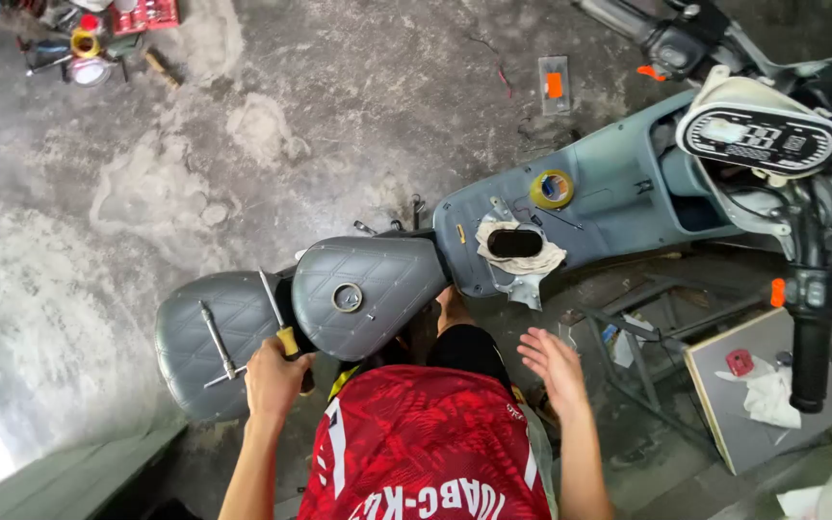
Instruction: The person sits on the floor of a repair workshop beside a scooter with its front body panels removed. They handle the handlebar assembly, pick up a screwdriver, and repeatedly unscrew and loosen screws from the handlebar and switch housing, repositioning the tool and the scooter's grip as they work.
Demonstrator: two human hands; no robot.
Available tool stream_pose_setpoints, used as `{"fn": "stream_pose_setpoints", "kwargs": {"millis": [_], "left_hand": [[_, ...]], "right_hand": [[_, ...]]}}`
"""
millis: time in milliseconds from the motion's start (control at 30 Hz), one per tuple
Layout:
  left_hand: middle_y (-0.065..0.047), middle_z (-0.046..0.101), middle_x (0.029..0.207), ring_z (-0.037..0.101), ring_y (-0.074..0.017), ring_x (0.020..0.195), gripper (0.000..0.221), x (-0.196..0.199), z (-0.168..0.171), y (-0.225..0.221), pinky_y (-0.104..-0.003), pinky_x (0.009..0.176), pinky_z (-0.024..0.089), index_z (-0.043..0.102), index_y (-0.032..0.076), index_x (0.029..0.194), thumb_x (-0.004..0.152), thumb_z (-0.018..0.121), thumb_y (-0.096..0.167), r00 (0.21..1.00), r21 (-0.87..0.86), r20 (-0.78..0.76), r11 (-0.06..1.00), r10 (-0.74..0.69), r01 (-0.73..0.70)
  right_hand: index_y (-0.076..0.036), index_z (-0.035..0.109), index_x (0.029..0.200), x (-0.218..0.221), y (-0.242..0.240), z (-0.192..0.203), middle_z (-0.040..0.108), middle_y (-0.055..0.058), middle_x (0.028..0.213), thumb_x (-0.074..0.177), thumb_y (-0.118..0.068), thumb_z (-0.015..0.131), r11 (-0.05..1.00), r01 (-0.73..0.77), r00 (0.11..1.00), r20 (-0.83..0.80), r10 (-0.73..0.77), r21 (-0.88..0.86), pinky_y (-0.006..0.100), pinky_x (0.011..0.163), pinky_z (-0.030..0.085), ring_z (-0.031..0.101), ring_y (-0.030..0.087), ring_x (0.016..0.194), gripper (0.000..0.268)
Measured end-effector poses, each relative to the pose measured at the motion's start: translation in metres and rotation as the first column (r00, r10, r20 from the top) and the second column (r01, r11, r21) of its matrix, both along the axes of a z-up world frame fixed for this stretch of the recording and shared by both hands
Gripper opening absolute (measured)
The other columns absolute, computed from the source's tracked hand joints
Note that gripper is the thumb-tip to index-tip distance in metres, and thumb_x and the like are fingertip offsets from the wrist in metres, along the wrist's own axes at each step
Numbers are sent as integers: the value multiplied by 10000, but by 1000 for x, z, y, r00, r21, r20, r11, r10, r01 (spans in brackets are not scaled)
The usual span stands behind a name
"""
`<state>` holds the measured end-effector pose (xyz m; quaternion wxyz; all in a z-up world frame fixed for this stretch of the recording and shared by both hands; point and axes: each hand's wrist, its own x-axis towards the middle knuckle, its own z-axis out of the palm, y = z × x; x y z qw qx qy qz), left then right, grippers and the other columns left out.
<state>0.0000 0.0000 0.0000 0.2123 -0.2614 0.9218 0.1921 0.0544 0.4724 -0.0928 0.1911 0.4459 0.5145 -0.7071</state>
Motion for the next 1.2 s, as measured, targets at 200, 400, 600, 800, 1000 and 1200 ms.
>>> {"fn": "stream_pose_setpoints", "kwargs": {"millis": [200, 400, 600, 800, 1000, 1200], "left_hand": [[-261, 702, 1015, 683, -461, 984, 643, 14, -74, -13, -518, 849, 553, 555, -24, 1068, 726, 893, 403, 993, -159, -49, 982, -110, 101], [-191, 755, 1088, 726, -416, 1039, 688, -20, -42, 20, -547, 840, 578, 668, 72, 1129, 683, 886, 549, 956, -359, 291, 929, 19, 91], [-223, 763, 1086, 725, -425, 1035, 673, -87, -49, 55, -515, 858, 574, 695, 56, 1206, 834, 757, 613, 961, -315, 214, 919, -175, 237], [-200, 759, 1072, 743, -350, 992, 417, -256, 60, 323, -420, 838, 572, 686, 55, 1247, 954, 645, 350, 922, 321, -146, 864, -359, 387], [-168, 758, 1088, 772, -279, 948, 332, -307, 37, 467, -363, 815, 601, 677, 24, 1211, 967, 649, 247, 819, 643, -425, 508, -387, 573], [-146, 781, 928, 766, -203, 784, 274, -300, 19, 509, -327, 715, 599, 733, 10, 1137, 973, 657, 217, 896, 675, -284, 592, -342, 440]], "right_hand": [[-42, 689, 1252, -73, 41, 101, 763, 131, 1121, 1023, -237, 553, 905, -113, 993, 7, 121, 411, 305, 856, 601, 736, 201, 988, 330], [-35, 659, 1254, -142, 117, 208, 749, 84, 1108, 907, -214, 735, 463, -93, 878, -147, 456, 881, 350, 857, 561, 727, 219, 953, 398], [4, 483, 1466, -259, 209, 223, 510, 203, 1491, 735, -297, 873, -321, -79, 638, 296, 711, 944, 492, 1127, 369, 478, 387, 1358, 881], [-3, 425, 1517, -308, 254, 170, 546, 185, 1428, 651, -399, 894, -613, -30, 440, 561, 701, 789, 474, 1110, 356, 520, 330, 1287, 1061], [58, 437, 1479, -309, 265, 182, 578, 184, 1320, 633, -375, 926, -395, -90, 501, 384, 776, 914, 460, 1022, 388, 546, 317, 1189, 1069], [59, 463, 1457, -297, 257, 194, 544, 179, 1317, 656, -334, 923, -259, -138, 690, 280, 668, 956, 462, 982, 402, 537, 338, 1167, 1004]]}}
